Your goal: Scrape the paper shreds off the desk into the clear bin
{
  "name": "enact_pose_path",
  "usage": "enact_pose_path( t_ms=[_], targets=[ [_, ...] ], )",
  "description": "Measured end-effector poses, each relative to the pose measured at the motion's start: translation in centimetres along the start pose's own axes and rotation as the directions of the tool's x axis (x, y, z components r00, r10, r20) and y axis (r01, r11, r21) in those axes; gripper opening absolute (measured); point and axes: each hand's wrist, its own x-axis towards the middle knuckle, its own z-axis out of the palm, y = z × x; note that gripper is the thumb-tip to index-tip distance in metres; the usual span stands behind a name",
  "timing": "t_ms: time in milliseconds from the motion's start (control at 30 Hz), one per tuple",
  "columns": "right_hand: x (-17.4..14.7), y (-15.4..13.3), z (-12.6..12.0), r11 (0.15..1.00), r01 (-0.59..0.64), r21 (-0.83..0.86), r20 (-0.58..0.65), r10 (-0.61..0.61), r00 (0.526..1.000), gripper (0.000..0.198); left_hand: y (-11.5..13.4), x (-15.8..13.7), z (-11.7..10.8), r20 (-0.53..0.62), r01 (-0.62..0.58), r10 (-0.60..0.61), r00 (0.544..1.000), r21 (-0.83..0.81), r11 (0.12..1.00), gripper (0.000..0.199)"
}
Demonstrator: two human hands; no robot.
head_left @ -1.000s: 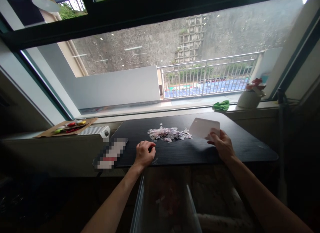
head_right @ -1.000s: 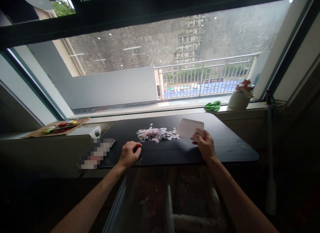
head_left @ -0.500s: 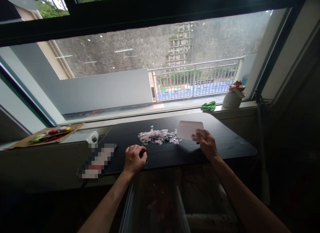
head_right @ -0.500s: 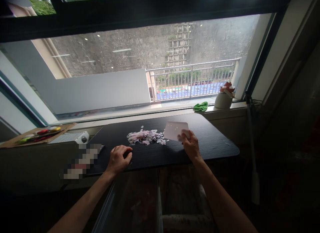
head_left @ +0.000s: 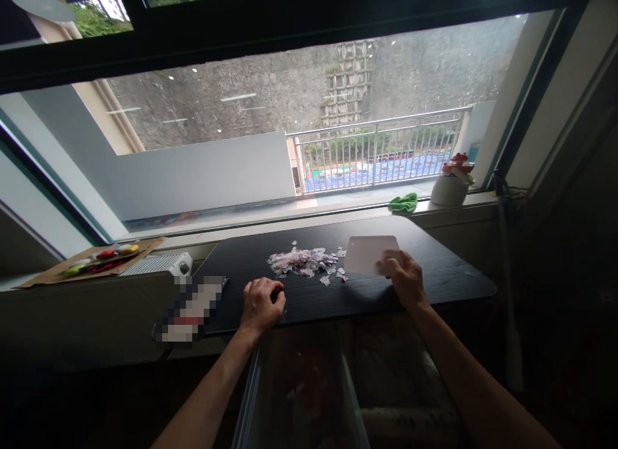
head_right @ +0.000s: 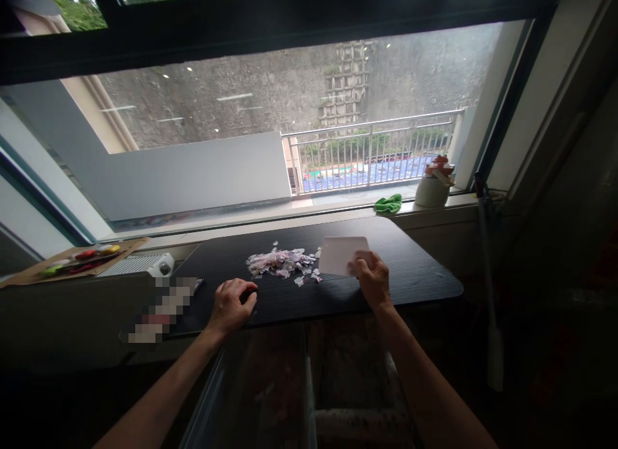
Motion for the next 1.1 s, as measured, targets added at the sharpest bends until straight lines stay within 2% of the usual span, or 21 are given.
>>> enact_pose_path(
  t_ms=[167,367,467,533,667,733,833,900,1000,1100],
  targets=[
    [-0.6,-0.6,-0.1,0.998,-0.061,-0.003,0.039,0.061,0.997,0.013,0.1,0.0,-0.1,0.003,-0.002,0.002,1.0,-0.003,1.0,0.015],
    [-0.3,-0.2,-0.2,0.999,-0.01,0.034,-0.05,0.012,0.999,0.013,0.2,0.0,-0.2,0.006,0.001,-0.001,1.0,-0.008,1.0,0.015],
    [0.0,0.2,-0.3,0.999,0.006,-0.038,0.028,-0.005,1.0,0.018,0.2,0.0,-0.2,0.009,0.002,-0.002,1.0,-0.003,1.0,0.015],
    [-0.1,0.3,-0.3,0.997,0.009,-0.079,0.038,-0.006,0.999,0.019,0.3,0.0,-0.2,0.007,-0.001,0.001,1.0,0.002,1.0,0.015],
    [-0.3,0.0,-0.5,0.995,0.012,-0.095,-0.118,-0.023,0.993,0.016,0.3,0.0,-0.3,0.015,0.001,-0.001,1.0,0.001,1.0,0.016],
    [-0.4,-0.2,-0.5,0.995,0.029,-0.099,-0.159,-0.045,0.986,0.016,0.3,0.0,-0.3,0.019,0.004,-0.004,1.0,-0.001,1.0,0.017],
    [-0.4,-0.5,-0.5,0.986,0.049,-0.161,-0.126,-0.069,0.99,0.016,0.3,-0.1,-0.3,0.015,0.005,-0.005,1.0,-0.001,1.0,0.016],
    [-0.4,-0.7,-0.5,0.986,0.023,-0.168,-0.092,-0.039,0.995,0.015,0.3,-0.1,-0.3,0.011,0.003,-0.003,1.0,0.0,1.0,0.015],
    [-0.6,-0.9,-0.4,0.995,-0.026,-0.099,-0.081,0.018,0.997,0.013,0.3,-0.1,-0.3,0.007,0.002,-0.002,1.0,0.0,1.0,0.015],
    [-0.5,-0.7,-0.3,0.999,-0.017,-0.032,-0.053,0.015,0.998,0.013,0.2,-0.1,-0.2,0.001,-0.004,0.004,1.0,0.0,1.0,0.015]
  ],
)
